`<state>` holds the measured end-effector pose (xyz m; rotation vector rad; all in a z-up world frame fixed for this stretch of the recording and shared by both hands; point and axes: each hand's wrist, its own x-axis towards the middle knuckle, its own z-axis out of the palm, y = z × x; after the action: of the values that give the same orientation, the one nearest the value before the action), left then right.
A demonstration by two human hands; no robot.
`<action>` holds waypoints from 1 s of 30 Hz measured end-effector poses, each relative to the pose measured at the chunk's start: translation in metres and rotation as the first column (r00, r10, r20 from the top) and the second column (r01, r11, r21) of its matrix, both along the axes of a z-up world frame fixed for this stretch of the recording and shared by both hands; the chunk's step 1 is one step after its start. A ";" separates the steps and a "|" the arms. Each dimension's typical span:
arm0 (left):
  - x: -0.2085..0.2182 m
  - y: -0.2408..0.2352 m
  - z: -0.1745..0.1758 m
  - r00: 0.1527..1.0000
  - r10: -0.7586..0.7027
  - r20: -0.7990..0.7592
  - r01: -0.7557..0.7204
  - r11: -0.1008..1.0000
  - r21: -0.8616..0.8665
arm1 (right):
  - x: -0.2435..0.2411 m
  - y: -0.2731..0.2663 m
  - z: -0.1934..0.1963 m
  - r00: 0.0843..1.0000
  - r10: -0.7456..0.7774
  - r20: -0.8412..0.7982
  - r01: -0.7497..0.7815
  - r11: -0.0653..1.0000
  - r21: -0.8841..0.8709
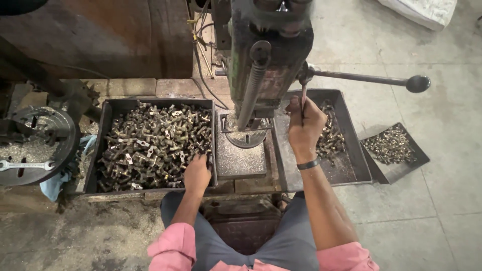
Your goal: The recorder is operating a vertical drill press to machine small metal parts.
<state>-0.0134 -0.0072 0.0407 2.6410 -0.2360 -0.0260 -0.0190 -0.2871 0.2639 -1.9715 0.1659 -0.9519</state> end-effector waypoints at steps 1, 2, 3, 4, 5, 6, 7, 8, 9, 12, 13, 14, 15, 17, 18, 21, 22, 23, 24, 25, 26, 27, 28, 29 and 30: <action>0.001 0.001 -0.004 1.000 -0.001 -0.002 0.001 1.000 0.001 | 0.000 0.000 0.001 1.000 -0.001 -0.002 0.001 1.000 0.001; 0.002 0.003 -0.008 0.999 0.013 -0.036 -0.014 1.000 -0.025 | 0.002 0.000 0.002 1.000 -0.008 0.007 0.008 1.000 -0.029; 0.004 0.005 -0.011 0.997 0.025 -0.070 -0.029 0.998 -0.051 | 0.003 0.000 0.002 1.000 -0.015 0.016 0.016 0.998 -0.058; 0.004 0.004 -0.008 0.997 0.027 -0.071 -0.030 0.998 -0.051 | 0.003 0.000 0.001 1.000 -0.013 0.016 0.014 0.998 -0.058; 0.004 0.004 -0.006 0.993 0.048 -0.110 -0.055 0.997 -0.059 | 0.004 0.000 0.000 0.999 -0.016 0.038 0.019 0.997 -0.078; 0.004 0.004 -0.002 0.986 0.069 -0.149 -0.080 0.995 -0.066 | 0.006 0.000 -0.001 0.998 -0.020 0.061 0.026 0.995 -0.097; 0.005 0.005 -0.008 0.987 0.070 -0.148 -0.080 0.995 -0.065 | 0.008 -0.001 -0.004 0.998 -0.019 0.062 0.025 0.995 -0.096; 0.005 0.006 -0.014 0.996 0.054 -0.072 -0.060 0.995 -0.085 | 0.011 -0.002 -0.007 0.998 -0.024 0.056 0.029 0.997 -0.078; 0.005 0.007 -0.020 0.999 0.039 0.005 -0.039 0.994 -0.104 | 0.013 -0.003 -0.011 0.998 -0.029 0.050 0.032 0.998 -0.061; 0.004 0.006 -0.014 0.997 0.060 -0.058 -0.065 0.994 -0.086 | 0.016 0.002 -0.006 0.991 -0.013 0.136 0.023 0.997 -0.078; 0.003 0.006 -0.011 0.996 0.062 -0.058 -0.067 0.994 -0.086 | 0.018 0.001 -0.009 0.991 -0.011 0.136 0.021 0.997 -0.078; 0.003 0.006 -0.009 0.994 0.077 -0.074 -0.084 0.991 -0.102 | 0.020 0.000 -0.012 0.986 -0.002 0.165 0.016 0.996 -0.085; 0.003 0.005 -0.006 0.992 0.091 -0.090 -0.101 0.988 -0.118 | 0.022 -0.002 -0.015 0.981 0.007 0.195 0.011 0.996 -0.093; 0.002 0.007 -0.007 0.995 0.087 -0.045 -0.092 0.986 -0.141 | 0.026 0.000 -0.012 0.983 -0.019 0.183 0.034 0.996 -0.080; 0.001 0.007 -0.008 0.996 0.084 0.001 -0.082 0.983 -0.165 | 0.028 0.001 -0.011 0.984 -0.044 0.171 0.057 0.996 -0.069; -0.002 0.007 -0.002 0.995 0.098 -0.024 -0.101 0.978 -0.185 | 0.039 -0.006 -0.028 0.979 -0.088 0.185 0.109 0.988 -0.107; -0.003 0.007 -0.001 0.995 0.099 -0.023 -0.102 0.977 -0.185 | 0.044 -0.009 -0.036 0.979 -0.087 0.186 0.108 0.988 -0.107; -0.004 0.006 0.001 0.992 0.123 -0.016 -0.124 0.977 -0.171 | 0.050 -0.013 -0.045 0.975 -0.107 0.195 0.131 0.985 -0.116; -0.005 0.006 0.003 0.989 0.149 -0.007 -0.148 0.976 -0.158 | 0.056 -0.016 -0.052 0.971 -0.125 0.206 0.153 0.980 -0.125; -0.006 0.005 0.001 0.988 0.152 -0.005 -0.151 0.976 -0.159 | 0.075 -0.027 -0.067 0.971 -0.121 0.208 0.150 0.981 -0.125; -0.010 0.005 -0.001 0.987 0.162 -0.015 -0.163 0.975 -0.149 | 0.091 -0.037 -0.082 0.983 -0.085 0.162 0.093 0.995 -0.046; -0.014 0.004 -0.002 0.985 0.172 -0.024 -0.174 0.975 -0.139 | 0.107 -0.047 -0.097 0.992 -0.043 0.118 0.039 0.999 0.036; -0.012 0.005 -0.002 0.985 0.172 -0.016 -0.172 0.976 -0.133 | 0.123 -0.058 -0.114 0.991 -0.045 0.124 0.040 0.998 0.043; -0.010 0.007 -0.001 0.988 0.152 -0.004 -0.152 0.984 -0.090 | 0.138 -0.069 -0.130 0.983 0.020 0.183 -0.025 0.999 0.023; -0.007 0.007 -0.001 0.991 0.134 0.008 -0.134 0.990 -0.050 | 0.157 -0.079 -0.147 0.967 0.089 0.238 -0.091 0.996 -0.004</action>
<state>-0.0204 0.0003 0.0393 2.6023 -0.0616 0.0383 0.1376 -0.3664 0.1172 -1.8247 -0.0559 -1.1168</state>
